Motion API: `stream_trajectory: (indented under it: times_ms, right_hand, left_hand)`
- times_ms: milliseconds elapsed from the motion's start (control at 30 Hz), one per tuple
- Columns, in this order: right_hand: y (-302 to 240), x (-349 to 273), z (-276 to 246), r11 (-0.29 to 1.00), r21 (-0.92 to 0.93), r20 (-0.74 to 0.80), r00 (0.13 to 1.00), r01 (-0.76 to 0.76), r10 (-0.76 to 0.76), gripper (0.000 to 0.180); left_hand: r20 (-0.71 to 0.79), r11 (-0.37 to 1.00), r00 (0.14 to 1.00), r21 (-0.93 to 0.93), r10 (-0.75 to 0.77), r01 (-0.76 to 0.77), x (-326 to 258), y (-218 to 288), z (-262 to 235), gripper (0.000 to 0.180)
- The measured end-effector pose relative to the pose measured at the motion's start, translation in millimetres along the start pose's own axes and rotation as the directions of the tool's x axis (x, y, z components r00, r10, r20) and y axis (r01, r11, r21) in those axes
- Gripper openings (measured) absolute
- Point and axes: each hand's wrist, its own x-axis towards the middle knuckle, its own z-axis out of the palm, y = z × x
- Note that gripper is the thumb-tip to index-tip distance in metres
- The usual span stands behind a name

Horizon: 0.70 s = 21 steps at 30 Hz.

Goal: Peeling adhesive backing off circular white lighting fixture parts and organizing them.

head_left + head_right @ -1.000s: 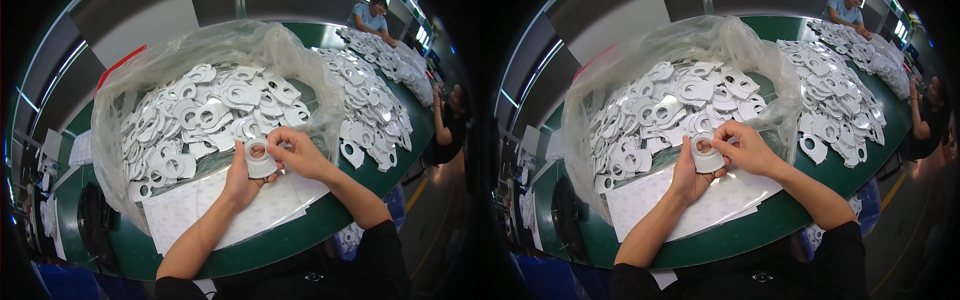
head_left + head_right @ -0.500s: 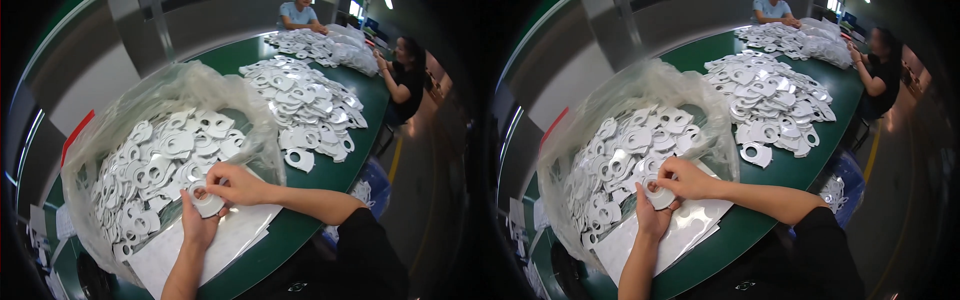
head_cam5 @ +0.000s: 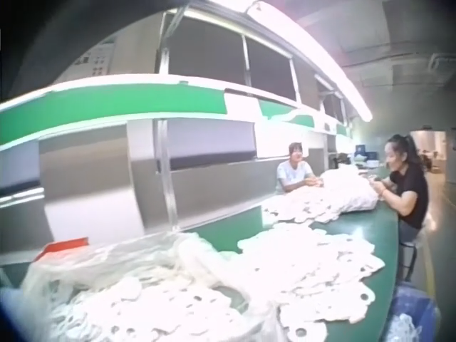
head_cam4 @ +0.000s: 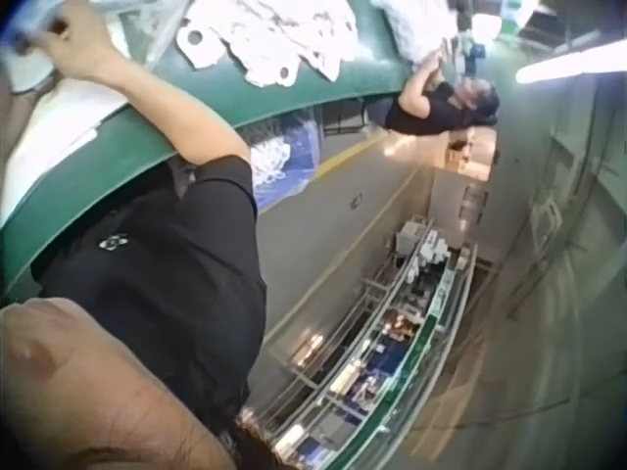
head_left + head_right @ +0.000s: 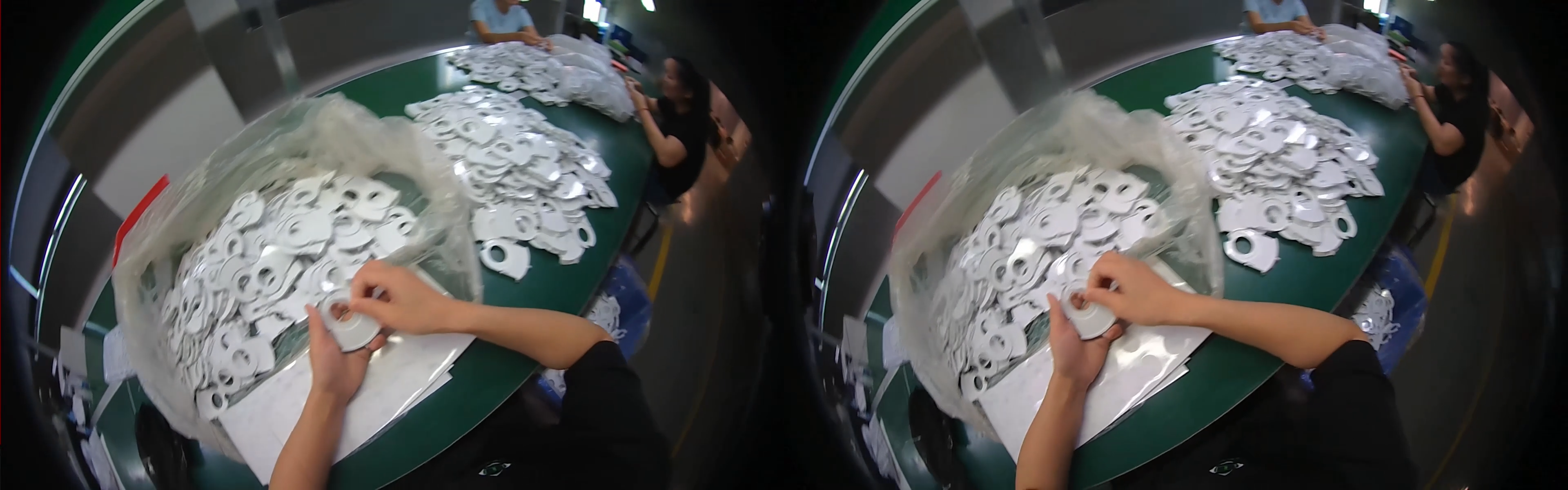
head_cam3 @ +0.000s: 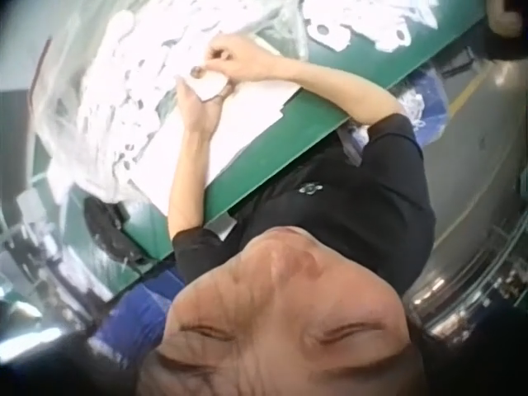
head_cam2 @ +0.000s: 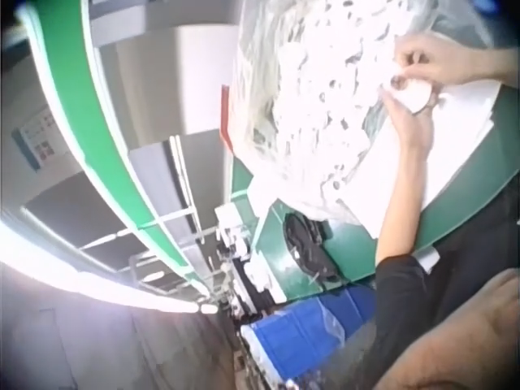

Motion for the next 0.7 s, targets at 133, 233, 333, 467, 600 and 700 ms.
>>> stream_trajectory:
  times_ms: [133,233,333,467,600,700]
  right_hand:
    - [-5,-4,-6,0.993,0.111,0.002,0.999,-0.042,0.042,0.008]
    - [-13,-2,-7,0.985,0.145,0.045,0.995,-0.094,0.088,0.007]
    - [-15,-2,-7,0.968,0.187,0.056,0.986,-0.165,0.157,0.011]
    - [-16,-1,-7,0.959,0.221,0.068,0.983,-0.18,0.169,0.011]
    - [-17,-2,-6,0.967,0.201,0.058,0.987,-0.157,0.149,0.01]
    - [-18,-2,-5,0.98,0.149,0.028,0.991,-0.135,0.132,0.011]
  left_hand:
    - [0.086,1.0,0.996,-0.002,-0.012,0.012,4,-2,-1,0.055]
    - [0.055,1.0,0.998,-0.008,-0.005,0.005,2,2,0,0.042]
    - [0.045,0.991,0.998,0.132,-0.042,0.035,2,4,-1,0.018]
    - [0.022,0.99,0.999,0.138,-0.026,0.022,2,2,-4,0.021]
    - [0.024,0.99,0.999,0.142,-0.027,0.024,3,1,-7,0.021]
    - [0.044,0.99,0.999,0.138,-0.023,0.017,2,1,-7,0.022]
